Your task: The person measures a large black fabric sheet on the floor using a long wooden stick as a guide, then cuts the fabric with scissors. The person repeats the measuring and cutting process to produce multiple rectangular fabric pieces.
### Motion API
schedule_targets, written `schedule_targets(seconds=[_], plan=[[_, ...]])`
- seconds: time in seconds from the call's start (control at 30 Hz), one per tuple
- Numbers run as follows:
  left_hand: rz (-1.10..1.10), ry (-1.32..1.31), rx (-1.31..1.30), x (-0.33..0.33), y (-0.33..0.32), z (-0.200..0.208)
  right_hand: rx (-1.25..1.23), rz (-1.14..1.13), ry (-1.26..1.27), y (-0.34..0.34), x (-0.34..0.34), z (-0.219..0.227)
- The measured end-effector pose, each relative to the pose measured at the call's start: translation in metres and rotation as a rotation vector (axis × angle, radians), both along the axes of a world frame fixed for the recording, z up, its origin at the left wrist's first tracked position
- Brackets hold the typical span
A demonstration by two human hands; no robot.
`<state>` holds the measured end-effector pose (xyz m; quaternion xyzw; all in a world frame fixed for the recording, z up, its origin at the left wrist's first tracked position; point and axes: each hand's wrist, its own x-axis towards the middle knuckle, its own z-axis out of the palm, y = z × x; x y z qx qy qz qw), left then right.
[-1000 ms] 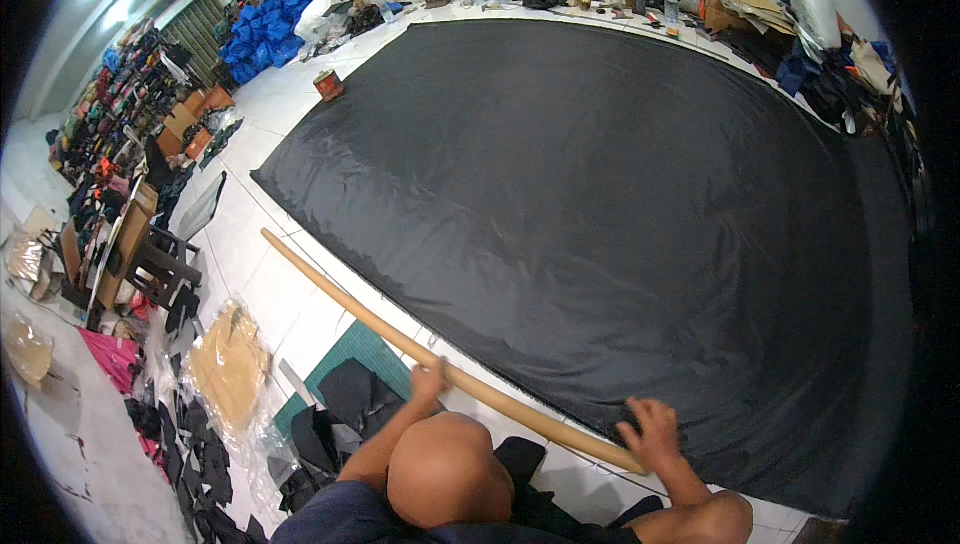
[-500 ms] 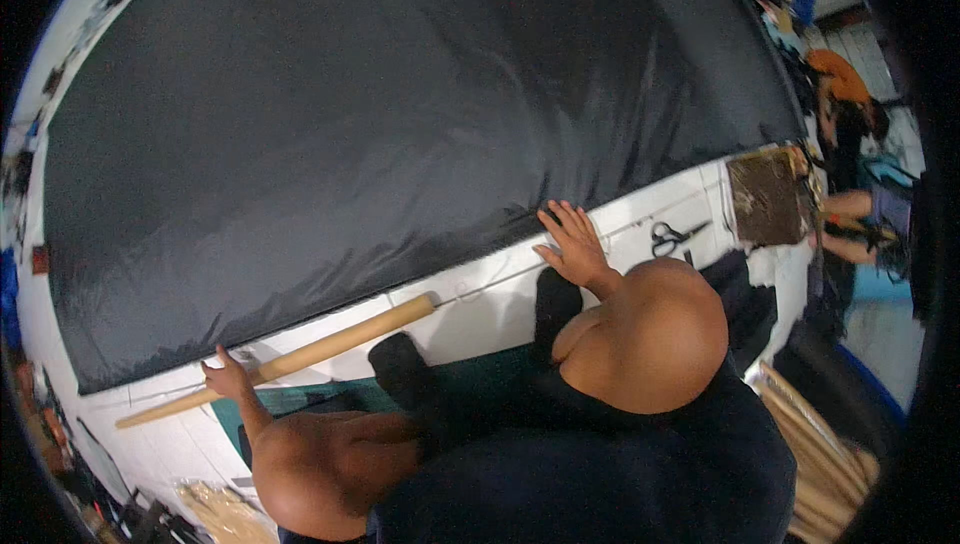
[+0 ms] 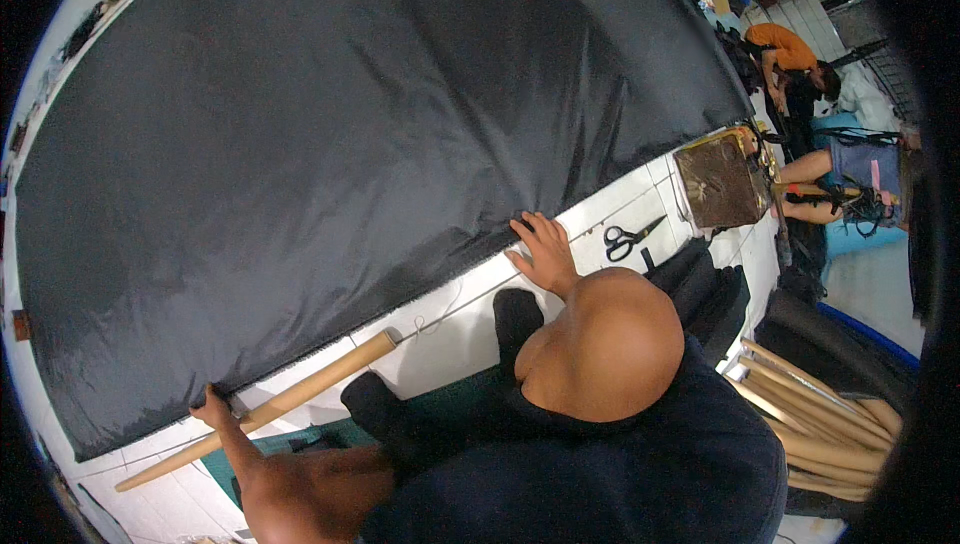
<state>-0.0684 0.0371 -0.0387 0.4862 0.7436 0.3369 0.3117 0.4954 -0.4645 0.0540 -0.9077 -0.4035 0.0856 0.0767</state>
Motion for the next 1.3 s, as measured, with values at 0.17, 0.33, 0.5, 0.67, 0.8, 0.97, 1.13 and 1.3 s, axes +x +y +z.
schedule_targets(seconds=[0.17, 0.33, 0.5, 0.67, 0.8, 0.97, 1.13, 1.3], plan=[[-0.125, -0.179, -0.086, -0.04, 0.026, -0.007, 0.168, -0.086, -0.035, -0.011, 0.009, -0.022], [-0.139, -0.128, -0.029, -0.003, 0.009, -0.023, 0.225, -0.144, -0.07, -0.015, 0.012, -0.026], [-0.162, -0.067, 0.017, 0.024, -0.002, -0.01, 0.227, -0.232, 0.025, -0.017, 0.007, 0.0], [-0.187, -0.047, 0.027, 0.023, -0.004, -0.009, 0.287, -0.304, 0.006, -0.026, 0.001, 0.016], [-0.222, -0.074, 0.024, 0.013, -0.006, -0.013, 0.167, -0.39, 0.022, -0.054, -0.005, 0.034], [-0.385, -0.243, 0.087, -0.044, 0.005, -0.03, 0.158, -0.645, 0.01, -0.088, -0.011, 0.039], [-0.054, -0.872, -0.362, -0.049, 0.015, -0.028, 0.088, -0.846, 0.068, -0.089, -0.037, 0.056], [0.131, -0.821, -0.508, -0.009, -0.002, 0.022, 0.048, -0.801, 0.012, 0.059, -0.101, 0.29]])
